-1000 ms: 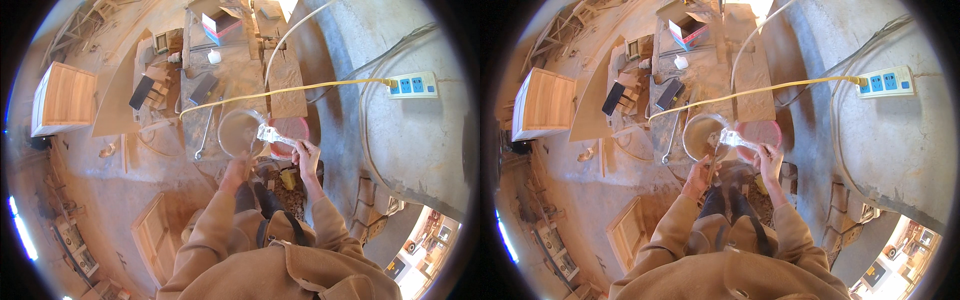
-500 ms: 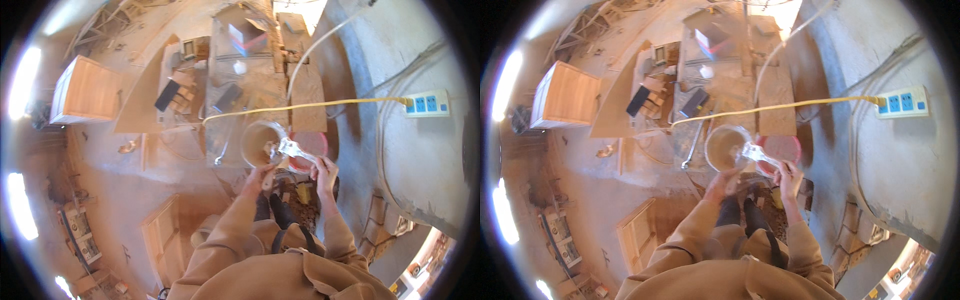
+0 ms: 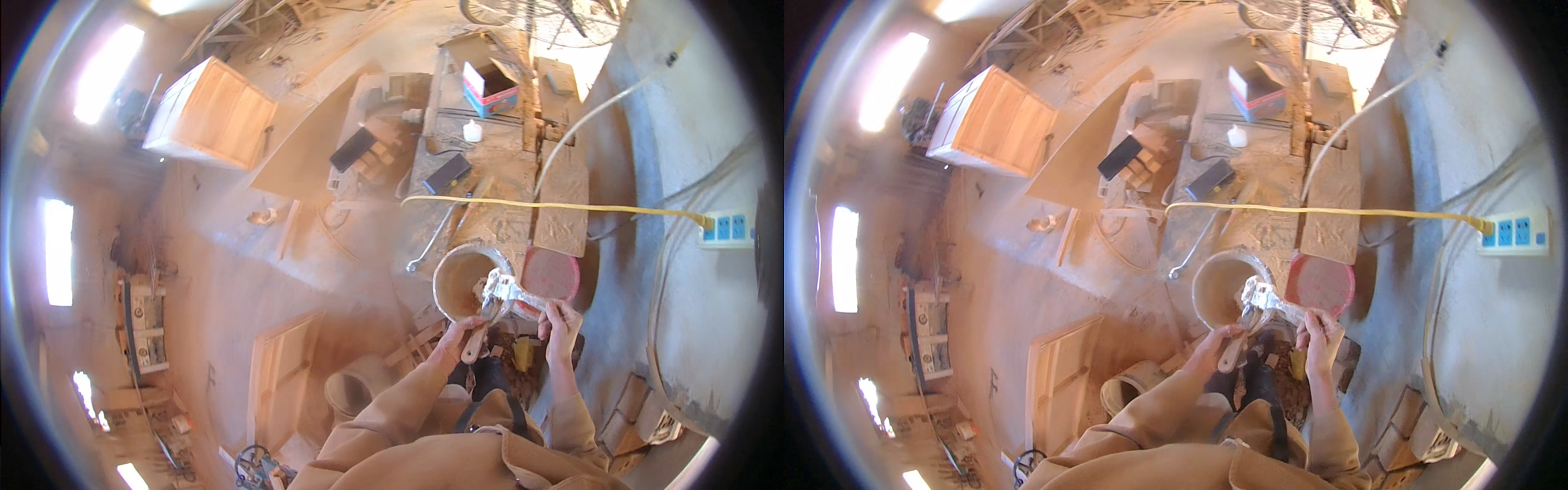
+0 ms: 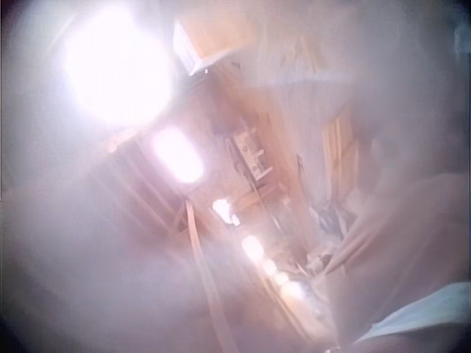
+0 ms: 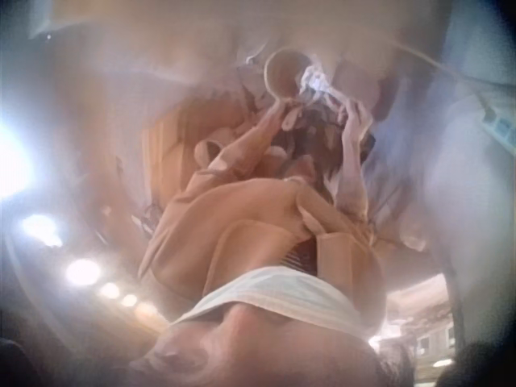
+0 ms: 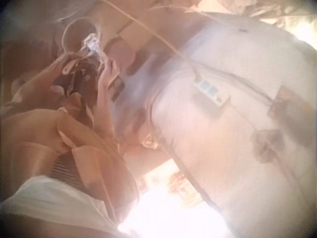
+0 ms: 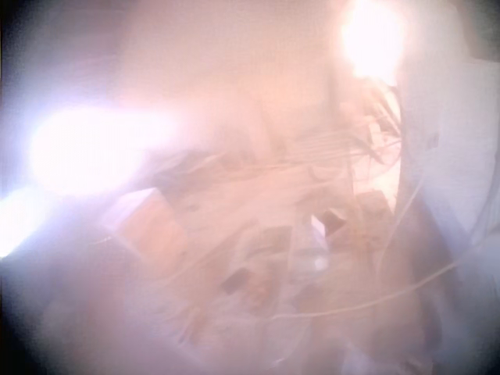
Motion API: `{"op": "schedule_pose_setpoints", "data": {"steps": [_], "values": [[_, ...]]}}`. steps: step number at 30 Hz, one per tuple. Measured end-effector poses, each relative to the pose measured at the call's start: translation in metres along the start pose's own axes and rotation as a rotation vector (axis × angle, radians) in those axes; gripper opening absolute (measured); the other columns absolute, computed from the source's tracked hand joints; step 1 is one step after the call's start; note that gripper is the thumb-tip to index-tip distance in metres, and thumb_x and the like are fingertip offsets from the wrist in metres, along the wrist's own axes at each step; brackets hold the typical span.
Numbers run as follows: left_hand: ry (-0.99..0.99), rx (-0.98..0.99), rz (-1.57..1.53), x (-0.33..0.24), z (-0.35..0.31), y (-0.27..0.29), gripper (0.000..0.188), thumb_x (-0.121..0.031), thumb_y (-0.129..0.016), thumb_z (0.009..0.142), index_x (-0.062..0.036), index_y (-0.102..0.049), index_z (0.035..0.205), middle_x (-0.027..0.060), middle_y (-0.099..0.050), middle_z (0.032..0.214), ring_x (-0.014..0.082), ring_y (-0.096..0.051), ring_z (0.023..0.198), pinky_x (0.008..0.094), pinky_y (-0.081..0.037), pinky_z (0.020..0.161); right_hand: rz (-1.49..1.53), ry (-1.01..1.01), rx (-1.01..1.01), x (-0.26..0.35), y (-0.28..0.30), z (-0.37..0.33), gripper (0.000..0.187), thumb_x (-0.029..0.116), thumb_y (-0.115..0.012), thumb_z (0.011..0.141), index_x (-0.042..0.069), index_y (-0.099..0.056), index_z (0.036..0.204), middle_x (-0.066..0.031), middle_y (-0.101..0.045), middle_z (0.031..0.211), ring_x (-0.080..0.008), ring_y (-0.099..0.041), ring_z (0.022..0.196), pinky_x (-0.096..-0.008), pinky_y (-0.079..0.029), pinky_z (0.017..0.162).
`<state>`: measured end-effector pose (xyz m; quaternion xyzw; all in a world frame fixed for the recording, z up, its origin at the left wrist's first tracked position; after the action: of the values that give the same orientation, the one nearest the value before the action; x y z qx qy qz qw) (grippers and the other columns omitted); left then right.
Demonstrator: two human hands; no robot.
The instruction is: The person walks through a woodworking shop carrying a small bowl and a stick, then stops at a workbench to stir a beige paste. They add a white powder from a small bag and continue mixing, then pour a liquid from a plastic bottle into the bowl and mix again.
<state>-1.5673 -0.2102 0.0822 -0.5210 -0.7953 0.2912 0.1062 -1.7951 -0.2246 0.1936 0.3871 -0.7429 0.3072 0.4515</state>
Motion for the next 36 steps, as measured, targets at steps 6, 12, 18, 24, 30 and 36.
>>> {"op": "schedule_pose_setpoints", "data": {"steps": [6, 12, 18, 24, 30, 36], "values": [[-0.109, -0.144, -0.083, -0.001, -0.067, 0.034, 0.032, -0.028, -0.069, 0.087, -0.0072, -0.064, 0.111, 0.0062, -0.067, 0.089, 0.0186, -0.065, 0.075, 0.0376, -0.056, 0.066, 0.05, -0.172, 0.228, -0.009, -0.053, -0.017, 0.02, 0.014, -0.06, 0.099, -0.002, -0.067, 0.09, -0.0052, -0.06, 0.064, -0.0069, -0.047, 0.041, -0.0204, -0.034, 0.038], [-0.198, -0.195, -0.28, -0.013, -0.12, 0.08, 0.033, -0.025, -0.074, 0.083, -0.0045, -0.064, 0.107, 0.0092, -0.068, 0.086, 0.0208, -0.067, 0.072, 0.0357, -0.057, 0.062, 0.024, -0.222, 0.379, -0.012, -0.12, -0.04, 0.02, 0.013, -0.06, 0.099, -0.003, -0.068, 0.089, -0.0063, -0.061, 0.065, -0.0072, -0.047, 0.041, -0.0209, -0.034, 0.038], [-0.266, -0.238, -0.382, -0.065, -0.158, 0.118, 0.034, -0.025, -0.074, 0.083, -0.0025, -0.063, 0.107, 0.011, -0.069, 0.088, 0.0224, -0.069, 0.072, 0.0358, -0.058, 0.067, 0.053, -0.268, 0.438, -0.02, -0.205, -0.055, 0.02, 0.015, -0.061, 0.098, -0.003, -0.065, 0.089, -0.0069, -0.061, 0.065, -0.0074, -0.048, 0.041, -0.0209, -0.033, 0.037], [-0.266, -0.072, -0.447, -0.168, -0.166, 0.19, 0.03, -0.024, -0.072, 0.085, -0.0021, -0.064, 0.103, 0.0109, -0.069, 0.085, 0.023, -0.068, 0.071, 0.0341, -0.057, 0.066, -0.004, -0.253, 0.487, -0.039, -0.342, -0.052, 0.022, 0.017, -0.06, 0.098, -0.003, -0.066, 0.09, -0.0069, -0.061, 0.065, -0.0076, -0.048, 0.041, -0.0214, -0.034, 0.037], [-0.318, -0.026, -0.376, -0.324, -0.184, 0.301, 0.023, -0.024, -0.07, 0.086, -0.0043, -0.066, 0.096, 0.0076, -0.066, 0.074, 0.0208, -0.065, 0.064, 0.0347, -0.055, 0.058, -0.09, -0.311, 0.476, -0.075, -0.547, -0.048, 0.023, 0.016, -0.059, 0.099, -0.003, -0.066, 0.09, -0.0074, -0.061, 0.066, -0.0083, -0.049, 0.043, -0.0212, -0.035, 0.039], [-0.284, -0.136, -0.507, -0.423, -0.254, 0.409, 0.019, -0.02, -0.069, 0.086, -0.0046, -0.065, 0.097, 0.0061, -0.066, 0.08, 0.0183, -0.063, 0.065, 0.0335, -0.055, 0.06, -0.09, -0.444, 0.668, -0.116, -0.74, -0.061, 0.021, 0.016, -0.059, 0.1, -0.001, -0.065, 0.089, -0.0083, -0.062, 0.069, -0.009, -0.051, 0.044, -0.0226, -0.038, 0.04]]}}
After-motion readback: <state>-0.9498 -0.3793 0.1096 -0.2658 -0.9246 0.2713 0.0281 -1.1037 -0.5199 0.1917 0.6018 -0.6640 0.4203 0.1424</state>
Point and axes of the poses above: each hand's wrist, its own z-axis towards the middle knuckle, its own y-axis out of the back of the hand, x = y × z, the point moved 7 cm from there along z, towards the middle knuckle
